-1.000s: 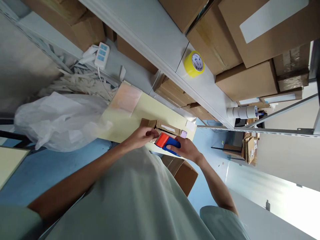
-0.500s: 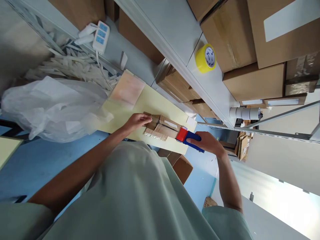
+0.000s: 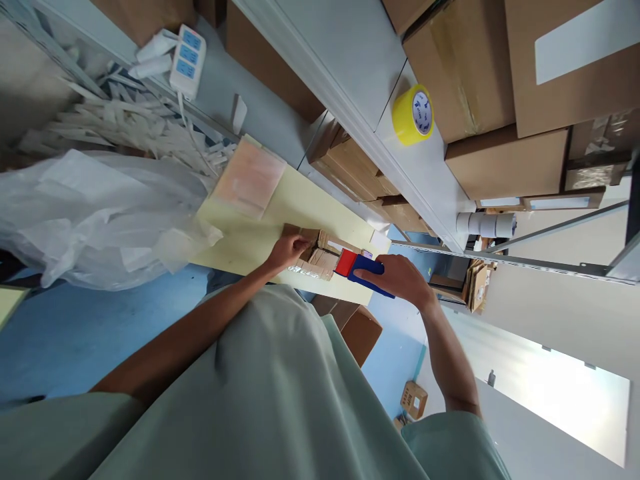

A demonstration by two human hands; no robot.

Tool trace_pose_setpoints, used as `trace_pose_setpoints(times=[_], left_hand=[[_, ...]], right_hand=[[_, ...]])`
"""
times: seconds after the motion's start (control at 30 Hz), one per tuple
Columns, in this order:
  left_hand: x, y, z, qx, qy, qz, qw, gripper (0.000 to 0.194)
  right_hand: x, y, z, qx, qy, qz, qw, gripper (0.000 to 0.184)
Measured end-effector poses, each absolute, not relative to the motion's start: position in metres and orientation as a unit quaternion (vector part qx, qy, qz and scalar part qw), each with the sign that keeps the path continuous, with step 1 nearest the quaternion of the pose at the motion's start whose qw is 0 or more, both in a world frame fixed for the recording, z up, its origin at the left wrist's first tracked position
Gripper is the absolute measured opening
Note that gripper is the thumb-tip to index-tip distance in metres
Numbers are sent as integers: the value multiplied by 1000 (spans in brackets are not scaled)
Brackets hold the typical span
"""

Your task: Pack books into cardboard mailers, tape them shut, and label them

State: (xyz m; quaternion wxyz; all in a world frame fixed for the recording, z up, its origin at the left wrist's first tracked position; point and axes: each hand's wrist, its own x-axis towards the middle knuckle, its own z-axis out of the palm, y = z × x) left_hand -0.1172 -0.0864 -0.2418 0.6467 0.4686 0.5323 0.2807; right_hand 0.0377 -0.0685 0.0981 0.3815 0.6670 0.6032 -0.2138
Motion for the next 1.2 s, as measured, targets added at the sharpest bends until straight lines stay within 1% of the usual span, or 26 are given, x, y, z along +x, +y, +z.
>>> trace_pose_setpoints(times=[0.1, 0.13, 0.2, 0.27, 0.37, 0.43, 0.5, 0.57, 0.63, 0.73, 0.8, 0.87, 0.93, 1.07, 1.2], left_hand=[[-117, -89, -247, 505, 549, 279, 605, 34], [-119, -90, -250, 511, 560, 270, 594, 37], [-123, -92, -254, 511, 581, 243, 586, 52], [-126, -94, -253, 508, 572, 237, 599, 65], [-125, -97, -239, 551, 493, 289, 609, 77], [-121, -96, -226, 606, 438, 315, 584, 82], [-115, -92, -216, 651, 412, 316, 553, 77], [-109, -86, -212, 672, 412, 300, 536, 65], [-106, -81, -213, 681, 424, 281, 527, 54], [-105, -78, -217, 690, 435, 263, 515, 45], [-106, -78, -218, 692, 437, 256, 514, 45], [-107, -80, -217, 693, 435, 253, 517, 50], [-109, -81, -217, 696, 430, 253, 517, 54], [-113, -82, -218, 713, 426, 247, 498, 56], [-118, -84, -218, 725, 435, 229, 483, 59]], right_hand=[[35, -69, 99, 664, 606, -212, 383, 65], [34, -69, 100, 663, 607, -212, 384, 66], [33, -69, 102, 664, 604, -213, 386, 65], [32, -69, 103, 668, 598, -213, 389, 65], [32, -69, 102, 671, 592, -209, 394, 66], [31, -70, 100, 667, 595, -206, 397, 68], [28, -70, 100, 667, 596, -200, 400, 70], [25, -72, 100, 671, 593, -193, 401, 71], [24, -74, 101, 676, 588, -185, 404, 72], [31, -80, 98, 683, 579, -174, 410, 72], [40, -85, 94, 688, 574, -168, 410, 72], [52, -89, 89, 695, 570, -169, 404, 71], [66, -93, 84, 700, 566, -178, 397, 69], [99, -97, 67, 700, 570, -203, 378, 66], [136, -98, 40, 690, 590, -224, 354, 70]])
